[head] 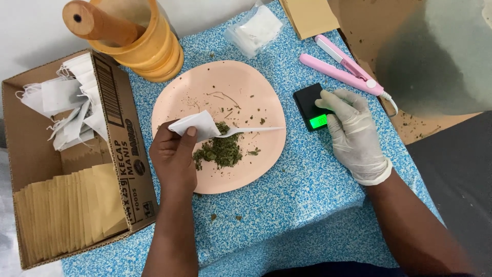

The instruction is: The person fills white tea bags with dried green herbs using a small white plastic spoon. They weigh the filled bags on a digital scale, adjust the contents, and place the finished bags into a cardboard box.

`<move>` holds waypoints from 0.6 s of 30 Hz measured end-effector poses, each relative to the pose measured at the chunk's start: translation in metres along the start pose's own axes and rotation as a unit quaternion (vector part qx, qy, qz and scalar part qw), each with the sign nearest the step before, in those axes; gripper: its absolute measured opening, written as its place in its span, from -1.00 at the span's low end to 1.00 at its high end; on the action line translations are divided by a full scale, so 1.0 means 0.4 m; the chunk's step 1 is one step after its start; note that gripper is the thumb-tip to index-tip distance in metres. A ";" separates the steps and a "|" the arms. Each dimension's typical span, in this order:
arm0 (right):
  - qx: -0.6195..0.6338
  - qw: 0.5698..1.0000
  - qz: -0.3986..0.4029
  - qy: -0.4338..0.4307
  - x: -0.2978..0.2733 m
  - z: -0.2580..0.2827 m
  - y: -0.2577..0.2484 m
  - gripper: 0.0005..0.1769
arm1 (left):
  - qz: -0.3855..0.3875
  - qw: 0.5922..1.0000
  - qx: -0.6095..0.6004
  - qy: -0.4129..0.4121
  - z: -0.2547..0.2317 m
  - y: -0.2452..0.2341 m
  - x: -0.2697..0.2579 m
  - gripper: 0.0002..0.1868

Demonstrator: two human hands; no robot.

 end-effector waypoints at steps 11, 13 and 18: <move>-0.036 0.997 -0.035 -0.064 0.028 0.046 -0.040 -0.62 | -0.004 1.000 -0.004 -0.010 -0.020 0.026 -0.018 -0.82; -0.045 0.993 -0.065 -0.087 0.029 0.062 -0.054 -0.60 | -0.010 1.000 -0.007 -0.012 -0.042 0.053 -0.033 -0.81; -0.009 0.993 -0.071 -0.090 0.033 0.081 -0.061 -0.63 | 0.028 0.999 -0.013 -0.031 -0.066 0.125 -0.064 -0.84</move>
Point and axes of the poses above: each hand's wrist, its own x-axis towards the middle knuckle, its own y-axis out of the palm, z = x × y, the point moved 5 cm from there along x, towards the middle knuckle, and after that the axes turned 11 degrees about -y, right-handed, at the moved point
